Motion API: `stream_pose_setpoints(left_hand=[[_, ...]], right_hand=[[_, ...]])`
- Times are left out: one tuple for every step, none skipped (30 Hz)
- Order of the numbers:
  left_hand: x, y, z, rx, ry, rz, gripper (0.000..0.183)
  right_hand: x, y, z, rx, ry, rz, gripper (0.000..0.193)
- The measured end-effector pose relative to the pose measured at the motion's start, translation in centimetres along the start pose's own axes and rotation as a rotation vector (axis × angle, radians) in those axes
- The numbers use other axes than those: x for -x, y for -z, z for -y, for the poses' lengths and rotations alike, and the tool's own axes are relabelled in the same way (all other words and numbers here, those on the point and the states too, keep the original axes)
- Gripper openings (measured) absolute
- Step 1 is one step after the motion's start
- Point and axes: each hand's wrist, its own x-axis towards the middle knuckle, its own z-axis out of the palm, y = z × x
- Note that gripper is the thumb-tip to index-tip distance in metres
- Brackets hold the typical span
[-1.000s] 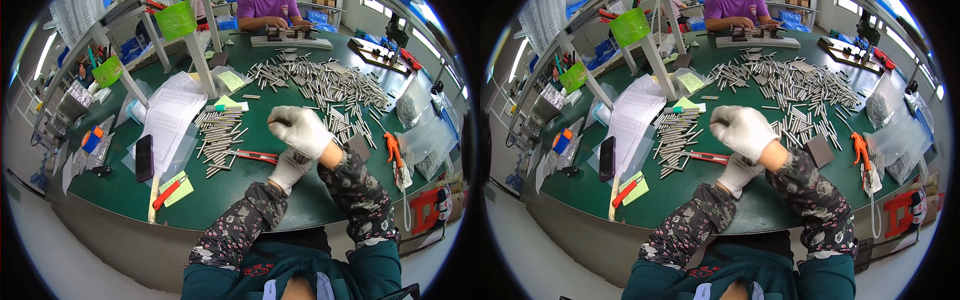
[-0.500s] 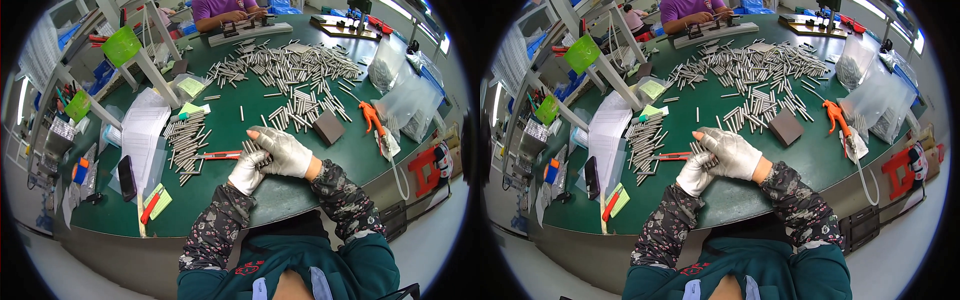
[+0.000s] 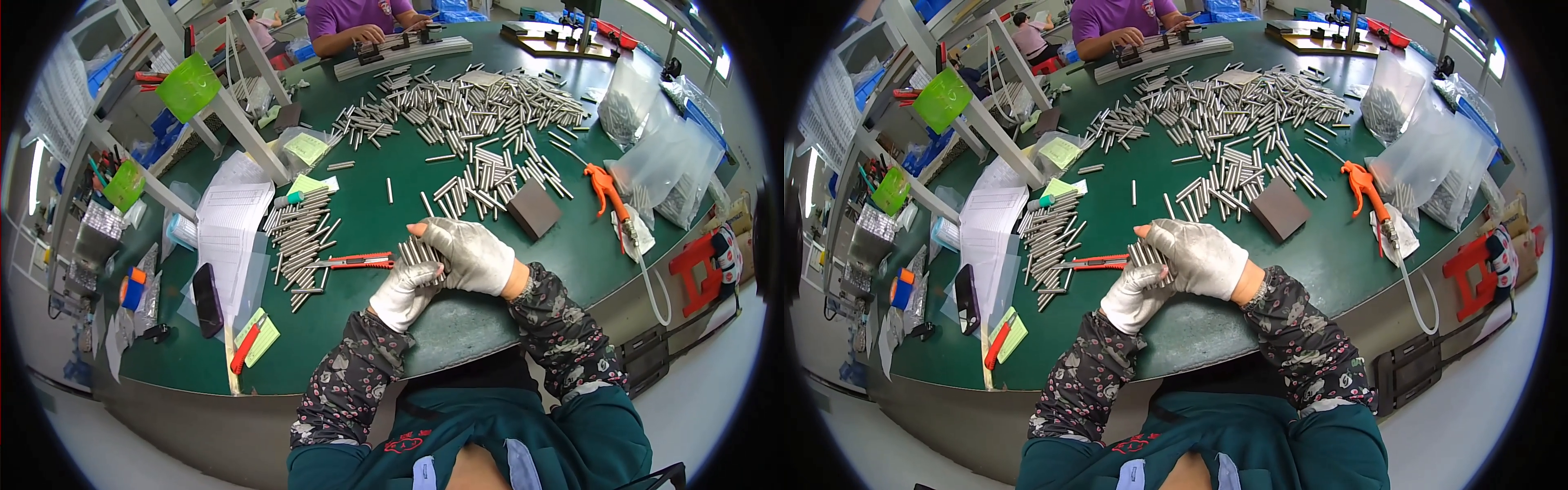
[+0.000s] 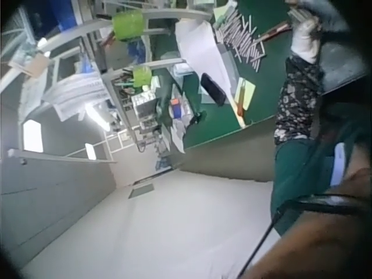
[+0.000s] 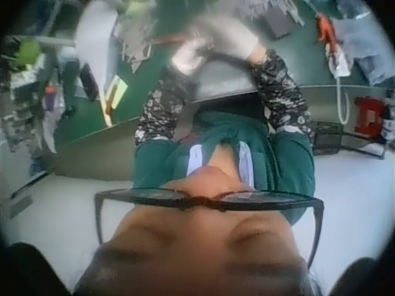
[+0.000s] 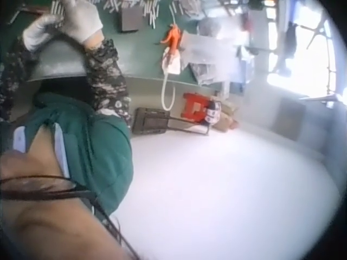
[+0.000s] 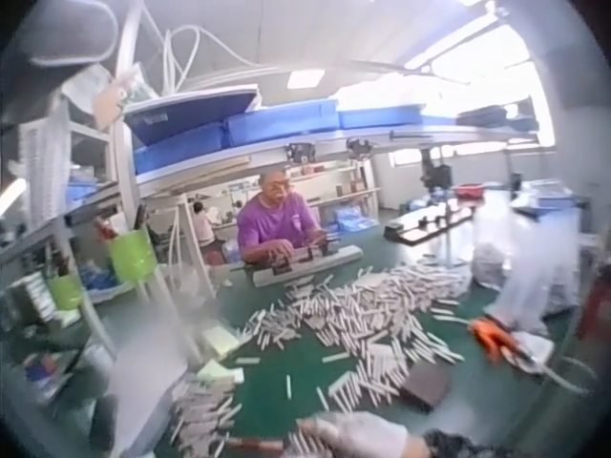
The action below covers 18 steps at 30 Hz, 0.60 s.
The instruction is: The recorder sorts small cylindrical metal pins and bundles them into organized packs using rubber bands.
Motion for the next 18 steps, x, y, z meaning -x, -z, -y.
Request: stream_pose_setpoints(left_hand=[[0.0, 0.2, -0.1, -0.017, 0.023, 0.023, 0.054], [-0.1, 0.3, -0.2, -0.035, 0.028, 0.058, 0.058], [-0.1, 0.2, -0.2, -0.039, 0.029, 0.060, 0.058], [-0.1, -0.3, -0.2, -0.068, 0.000, 0.011, 0.053], [-0.2, -0.9, -0.2, -0.097, -0.029, -0.039, 0.048], [-0.2, -1.4, -0.3, -0.126, -0.062, -0.084, 0.047], [-0.4, -0.9, 0.1, -0.133, -0.071, -0.088, 0.047], [-0.8, -0.1, 0.6, -0.209, -0.172, -0.095, 0.046], [-1.0, 0.5, 1.1, -0.284, -0.275, -0.103, 0.045], [-1.1, -0.1, 1.3, -0.253, -0.295, -0.134, 0.046], [-1.0, -0.5, 1.2, -0.259, -0.296, -0.135, 0.046], [-1.0, -0.8, 1.2, -0.277, -0.305, -0.174, 0.047], [-1.0, -1.1, 1.2, -0.292, -0.316, -0.213, 0.047], [-1.0, -0.6, 1.0, -0.253, -0.299, -0.160, 0.054], [-1.2, -0.1, 0.9, -0.255, -0.300, -0.160, 0.054], [-1.1, 0.5, 0.8, -0.425, -0.381, -0.187, 0.058], [-1.2, 1.1, 0.8, -0.596, -0.461, -0.212, 0.062], [-1.4, 1.8, 1.2, -0.614, -0.520, -0.180, 0.067]], right_hand=[[0.0, 0.1, 0.0, 0.016, -0.026, 0.039, 0.074], [0.1, 0.1, 0.0, 0.033, -0.009, 0.024, 0.076], [0.0, 0.1, 0.1, 0.034, -0.008, 0.020, 0.076], [-0.1, 0.0, 0.2, 0.040, 0.035, -0.021, 0.076], [-0.2, 0.0, 0.2, 0.046, 0.080, -0.062, 0.075], [0.1, -0.1, 0.3, 0.085, -0.026, -0.024, 0.078], [0.2, -0.4, 0.3, 0.082, -0.016, -0.028, 0.078], [0.4, -0.5, 0.1, 0.004, -0.057, -0.039, 0.080], [0.6, -0.6, -0.2, -0.074, -0.097, -0.050, 0.083], [0.7, -0.6, -0.4, -0.113, -0.139, 0.012, 0.088], [0.9, -0.5, -0.5, -0.116, -0.136, 0.008, 0.088], [1.0, -0.2, -0.4, -0.164, -0.123, 0.007, 0.090], [1.2, 0.1, -0.3, -0.211, -0.108, 0.010, 0.092], [1.6, 0.2, -0.5, -0.288, -0.117, -0.013, 0.089], [1.6, 0.4, -0.6, -0.288, -0.116, -0.015, 0.089], [1.5, 0.5, -0.6, -0.307, -0.170, -0.012, 0.082], [1.5, 0.6, -0.6, -0.325, -0.226, -0.010, 0.076], [1.3, 0.6, 0.0, -0.332, -0.212, -0.147, 0.049]])
